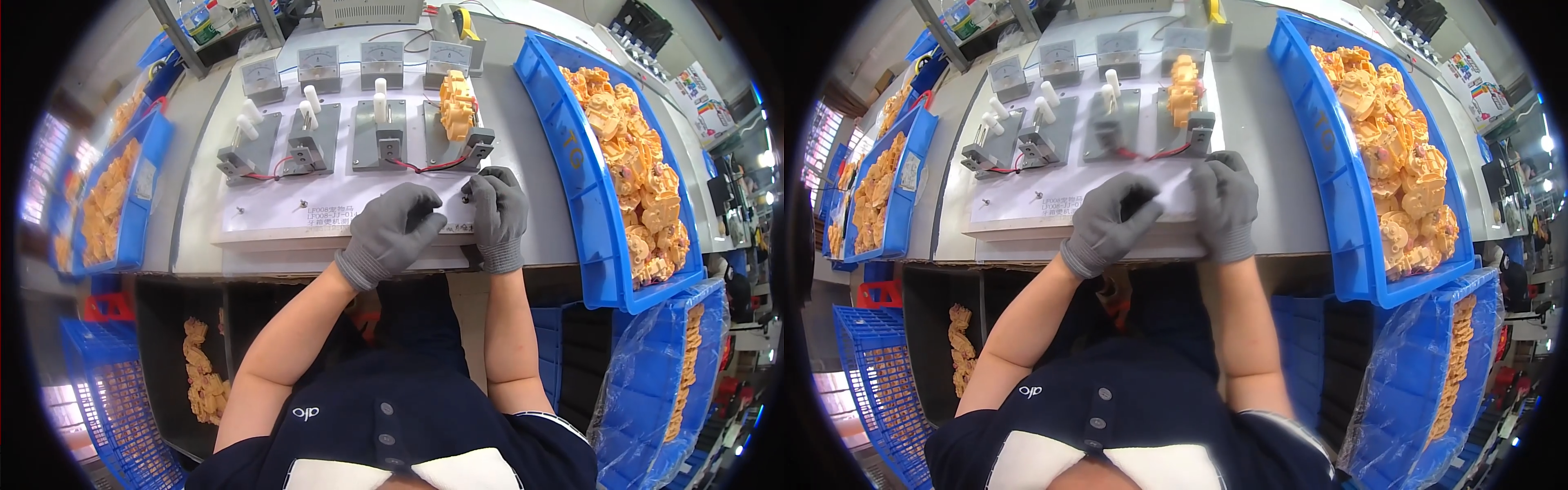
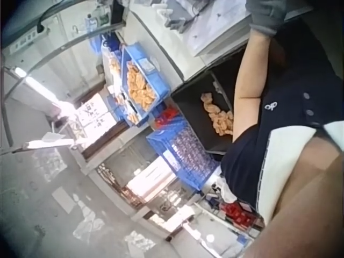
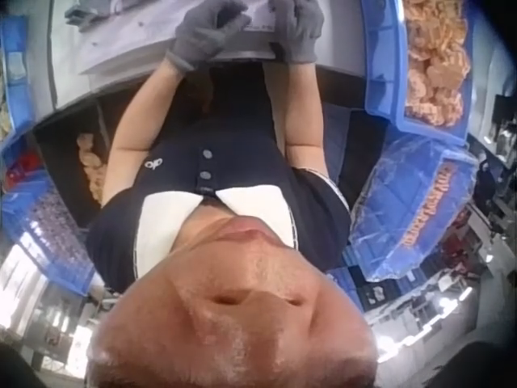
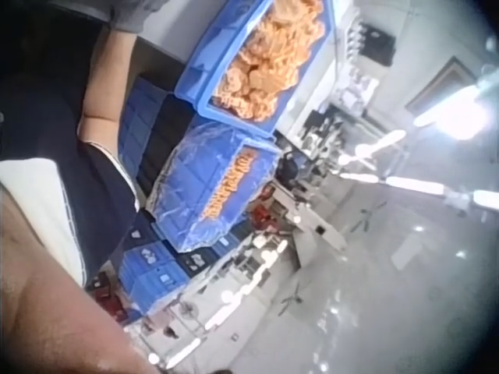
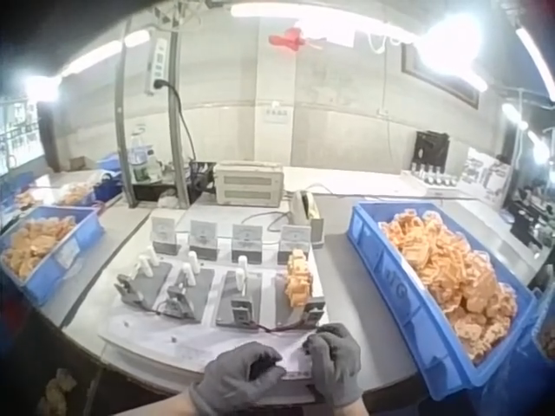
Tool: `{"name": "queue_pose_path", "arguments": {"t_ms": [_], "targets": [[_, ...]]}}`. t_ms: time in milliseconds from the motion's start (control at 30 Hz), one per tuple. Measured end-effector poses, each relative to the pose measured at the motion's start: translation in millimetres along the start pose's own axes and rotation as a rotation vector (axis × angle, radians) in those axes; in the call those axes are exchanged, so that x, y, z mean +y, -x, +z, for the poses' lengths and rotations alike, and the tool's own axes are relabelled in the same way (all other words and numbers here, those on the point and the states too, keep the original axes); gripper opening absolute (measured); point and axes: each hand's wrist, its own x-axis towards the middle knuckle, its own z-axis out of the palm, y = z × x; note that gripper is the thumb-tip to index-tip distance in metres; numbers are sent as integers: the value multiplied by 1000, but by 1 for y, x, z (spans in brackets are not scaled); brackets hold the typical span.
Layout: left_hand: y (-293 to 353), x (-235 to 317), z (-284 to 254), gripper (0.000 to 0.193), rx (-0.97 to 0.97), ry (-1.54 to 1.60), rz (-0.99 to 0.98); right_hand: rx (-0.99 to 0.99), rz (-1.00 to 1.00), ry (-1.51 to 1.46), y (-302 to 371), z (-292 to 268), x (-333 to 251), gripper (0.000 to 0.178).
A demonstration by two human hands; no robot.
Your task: Assembling and testing plastic toy animal parts using a mechanical testing fixture at an industrial workstation.
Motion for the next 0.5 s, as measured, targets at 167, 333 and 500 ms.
{"name": "queue_pose_path", "arguments": {"t_ms": [167, 333, 500], "targets": [[-3, -7, 8, 19, 175, 478, -39, 35, 57, -102, 0, 1, 3, 29], [-3, -6, 8, 20, 189, 436, -50, -6, 70, -103, -1, 1, 6, 29], [0, -10, 8, 21, 141, 342, -47, -21, 71, -99, -1, 1, 1, 28]]}}
